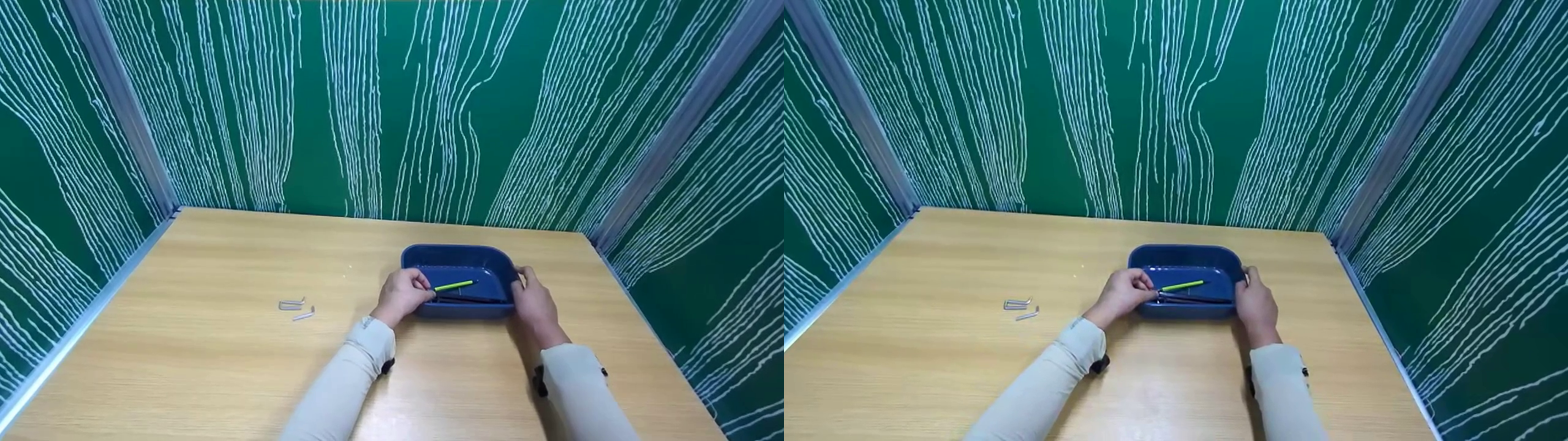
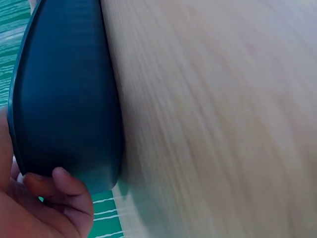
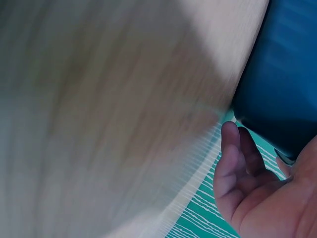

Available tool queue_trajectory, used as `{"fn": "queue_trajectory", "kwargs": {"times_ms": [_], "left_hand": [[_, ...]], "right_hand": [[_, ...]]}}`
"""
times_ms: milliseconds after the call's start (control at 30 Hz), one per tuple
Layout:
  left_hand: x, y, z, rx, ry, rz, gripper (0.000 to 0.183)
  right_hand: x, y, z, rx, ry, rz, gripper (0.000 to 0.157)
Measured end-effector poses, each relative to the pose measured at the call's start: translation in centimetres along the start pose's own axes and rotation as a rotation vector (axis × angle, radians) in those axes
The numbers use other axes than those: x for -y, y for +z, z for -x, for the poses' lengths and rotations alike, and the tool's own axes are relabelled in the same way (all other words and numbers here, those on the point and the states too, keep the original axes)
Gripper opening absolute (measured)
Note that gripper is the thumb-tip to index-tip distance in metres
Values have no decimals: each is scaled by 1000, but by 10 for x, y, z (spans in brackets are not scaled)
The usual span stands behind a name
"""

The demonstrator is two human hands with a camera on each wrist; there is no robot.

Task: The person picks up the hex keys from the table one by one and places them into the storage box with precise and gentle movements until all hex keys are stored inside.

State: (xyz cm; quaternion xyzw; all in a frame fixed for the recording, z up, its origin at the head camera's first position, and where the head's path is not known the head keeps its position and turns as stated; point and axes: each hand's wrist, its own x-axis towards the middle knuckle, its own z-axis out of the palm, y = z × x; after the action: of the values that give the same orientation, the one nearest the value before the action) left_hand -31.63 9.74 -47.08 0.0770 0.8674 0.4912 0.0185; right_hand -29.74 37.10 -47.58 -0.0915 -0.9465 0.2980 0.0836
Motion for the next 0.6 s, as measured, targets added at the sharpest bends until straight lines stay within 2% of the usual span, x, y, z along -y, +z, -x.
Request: {"fn": "queue_trajectory", "kwargs": {"times_ms": [267, 433, 600], "left_hand": [[6, 1, -2, 11, 48, 19, 14], [5, 2, -3, -8, 87, -37, 9], [2, 1, -2, 13, 56, -31, 10]], "right_hand": [[0, 1, 1, 7, 7, -17, 41], [0, 2, 2, -24, -6, 1, 39], [-1, 2, 1, -37, -7, 17, 38]]}}
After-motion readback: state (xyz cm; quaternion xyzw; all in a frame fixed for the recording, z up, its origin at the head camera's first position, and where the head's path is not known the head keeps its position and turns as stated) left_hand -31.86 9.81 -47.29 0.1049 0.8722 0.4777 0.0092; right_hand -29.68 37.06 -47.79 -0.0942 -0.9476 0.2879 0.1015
